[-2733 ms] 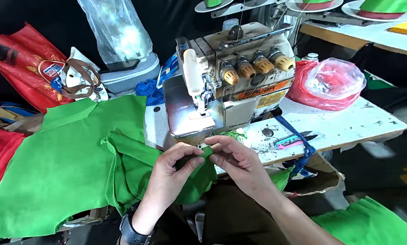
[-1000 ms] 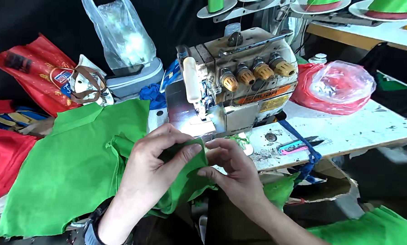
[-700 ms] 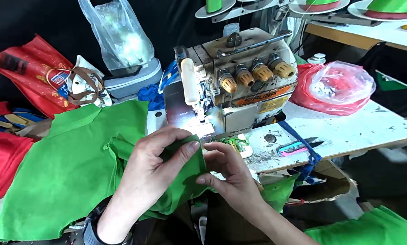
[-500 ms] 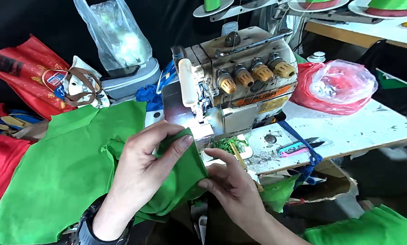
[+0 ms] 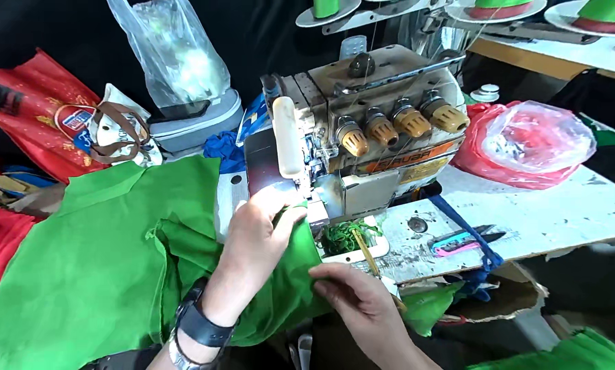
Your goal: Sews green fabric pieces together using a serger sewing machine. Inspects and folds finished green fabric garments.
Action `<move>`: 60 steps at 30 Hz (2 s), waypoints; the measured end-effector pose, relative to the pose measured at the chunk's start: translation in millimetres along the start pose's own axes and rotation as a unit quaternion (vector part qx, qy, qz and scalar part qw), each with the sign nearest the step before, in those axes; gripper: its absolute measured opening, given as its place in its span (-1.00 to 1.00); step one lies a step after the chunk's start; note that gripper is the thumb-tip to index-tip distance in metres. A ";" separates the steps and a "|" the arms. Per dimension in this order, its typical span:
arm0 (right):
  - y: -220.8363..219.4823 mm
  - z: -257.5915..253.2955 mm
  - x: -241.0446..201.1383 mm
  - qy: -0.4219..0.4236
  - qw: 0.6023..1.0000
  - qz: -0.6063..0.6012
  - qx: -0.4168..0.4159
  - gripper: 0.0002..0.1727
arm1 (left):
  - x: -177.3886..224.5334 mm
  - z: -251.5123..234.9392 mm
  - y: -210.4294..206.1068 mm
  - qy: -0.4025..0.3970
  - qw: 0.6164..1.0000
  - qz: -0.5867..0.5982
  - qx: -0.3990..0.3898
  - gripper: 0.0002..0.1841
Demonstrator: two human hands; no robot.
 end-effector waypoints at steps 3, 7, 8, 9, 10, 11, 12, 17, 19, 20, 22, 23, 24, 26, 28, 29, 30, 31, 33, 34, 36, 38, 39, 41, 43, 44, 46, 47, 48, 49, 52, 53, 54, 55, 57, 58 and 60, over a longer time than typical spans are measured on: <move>3.8 -0.4 4.6 0.000 1.000 0.004 -0.005 -0.81 | -4.9 1.9 -7.4 0.014 0.999 -0.016 0.036 -0.82; 3.2 -4.4 7.7 -0.005 1.000 -0.015 -0.019 -0.82 | -0.4 5.8 2.3 0.012 0.992 -0.055 0.112 -0.66; 2.6 -5.6 5.5 -0.005 0.999 -0.017 -0.027 -0.82 | 3.7 7.0 3.0 -0.005 0.990 -0.067 0.121 -0.75; 2.7 -6.6 3.7 -0.009 0.999 -0.016 -0.033 -0.83 | 7.7 7.2 2.0 -0.024 0.989 -0.082 0.120 -0.82; 3.1 -6.8 2.5 -0.013 0.999 -0.017 -0.037 -0.83 | 11.8 6.5 -0.5 -0.042 0.988 -0.100 0.106 -0.82; 3.9 -6.4 1.4 -0.017 0.999 -0.016 -0.042 -0.84 | 15.4 6.3 -3.9 -0.059 0.988 -0.112 0.088 -0.79; 4.9 -5.5 -0.6 -0.022 0.998 -0.015 -0.049 -0.84 | 18.7 7.1 -7.2 -0.071 0.988 -0.120 0.071 -0.76; 11.8 4.3 -8.4 -0.075 0.995 -0.022 -0.060 -0.87 | 36.6 29.7 -18.2 -0.086 0.985 -0.134 0.063 -0.64; 13.9 2.8 -9.4 -0.083 0.994 -0.035 -0.059 -0.86 | 36.1 36.1 -18.1 -0.064 0.985 -0.144 0.067 -0.58; 14.9 -0.5 -11.3 -0.081 0.994 -0.034 -0.059 -0.85 | 33.7 36.3 -18.2 -0.059 0.985 -0.144 0.072 -0.57; 16.5 -8.4 -14.5 -0.070 0.995 -0.023 -0.060 -0.85 | 28.5 31.9 -18.5 -0.054 0.987 -0.130 0.078 -0.56; 16.9 -12.6 -14.9 -0.063 0.996 -0.018 -0.057 -0.84 | 26.5 27.5 -18.3 -0.050 0.988 -0.126 0.079 -0.56; 17.4 -16.7 -14.5 -0.056 0.997 -0.016 -0.052 -0.84 | 24.8 23.0 -18.2 -0.048 0.988 -0.126 0.078 -0.55; 18.1 -22.3 -11.9 -0.045 0.998 -0.018 -0.043 -0.83 | 21.6 16.7 -18.4 -0.043 0.989 -0.121 0.072 -0.54; 18.8 -23.5 -8.8 -0.038 0.998 -0.022 -0.036 -0.83 | 20.0 14.9 -18.9 -0.041 0.990 -0.117 0.069 -0.54; 19.3 -22.0 -6.2 -0.037 0.999 -0.023 -0.033 -0.84 | 19.9 15.8 -19.3 -0.040 0.990 -0.115 0.067 -0.54; 19.5 -19.7 -2.7 -0.038 0.999 -0.025 -0.027 -0.85 | 19.8 17.4 -19.6 -0.041 0.990 -0.114 0.067 -0.54; 19.9 -17.2 1.5 -0.041 0.999 -0.030 -0.020 -0.86 | 19.6 19.1 -19.6 -0.042 0.990 -0.114 0.070 -0.53; 20.4 -11.5 9.4 -0.050 0.998 -0.043 0.003 -0.85 | 21.1 25.0 -20.4 -0.049 0.987 -0.126 0.083 -0.52; 20.8 -7.7 12.0 -0.053 0.997 -0.048 0.015 -0.84 | 22.5 30.2 -21.9 -0.047 0.985 -0.138 0.089 -0.49; 21.5 -4.9 13.4 -0.055 0.997 -0.050 0.027 -0.82 | 23.7 39.1 -24.7 -0.029 0.980 -0.169 0.098 -0.39; 20.9 -4.5 11.1 -0.053 0.997 -0.050 0.038 -0.79 | 24.4 45.4 -26.3 -0.016 0.976 -0.191 0.106 -0.29; 20.6 -5.2 10.4 -0.053 0.997 -0.046 0.044 -0.79 | 25.0 46.8 -26.7 -0.014 0.975 -0.195 0.104 -0.26; 20.4 -9.1 9.5 -0.051 0.997 -0.026 0.059 -0.76 | 25.0 43.9 -26.2 -0.017 0.975 -0.202 0.095 -0.22; 22.1 -15.2 9.7 -0.053 0.996 -0.001 0.073 -0.75 | 21.8 36.3 -25.7 -0.014 0.978 -0.195 0.077 -0.21; 23.5 -19.8 9.9 -0.058 0.995 0.008 0.079 -0.75 | 18.6 31.6 -25.8 -0.009 0.981 -0.180 0.069 -0.23; 25.3 -31.1 11.7 -0.075 0.993 0.017 0.090 -0.76 | 9.2 20.5 -24.1 0.000 0.989 -0.132 0.063 -0.29; 25.9 -36.8 12.3 -0.083 0.992 0.020 0.093 -0.76 | 4.0 14.6 -22.1 0.000 0.992 -0.109 0.063 -0.30; 26.3 -40.2 12.1 -0.090 0.991 0.025 0.096 -0.75 | -1.8 10.2 -20.5 0.001 0.995 -0.084 0.057 -0.28; 26.3 -40.8 11.2 -0.100 0.990 0.029 0.099 -0.74 | -9.3 7.5 -19.0 0.005 0.997 -0.057 0.048 -0.25; 26.2 -32.8 6.5 -0.118 0.988 0.022 0.094 -0.66 | -39.3 15.4 -11.8 0.092 0.994 0.052 0.010 -0.20; 26.8 -26.9 6.0 -0.125 0.988 0.015 0.094 -0.63 | -49.5 24.1 -9.5 0.143 0.985 0.095 -0.009 -0.19; 27.6 -19.8 6.2 -0.134 0.987 0.009 0.092 -0.61 | -58.7 35.6 -8.8 0.199 0.971 0.130 -0.032 -0.20; 28.9 -13.0 7.2 -0.143 0.986 0.000 0.090 -0.59 | -65.8 47.2 -9.2 0.245 0.955 0.155 -0.059 -0.20; 30.4 -1.2 10.5 -0.162 0.983 -0.014 0.090 -0.57 | -74.7 64.0 -9.4 0.285 0.938 0.160 -0.114 -0.31; 30.4 2.7 12.3 -0.170 0.981 -0.023 0.090 -0.56 | -77.9 68.6 -7.4 0.286 0.935 0.156 -0.137 -0.40; 30.1 6.8 12.8 -0.172 0.981 -0.019 0.088 -0.56 | -80.2 70.4 2.1 0.267 0.937 0.163 -0.156 -0.57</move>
Point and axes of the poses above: each hand's wrist, its own z-axis away from the middle knuckle, its own y-axis out of the back of the hand, x = y × z, the point moved 8 cm from there along -z, towards the middle knuckle, and after that the axes turned 6 degrees about -z, right-handed, at the moved point
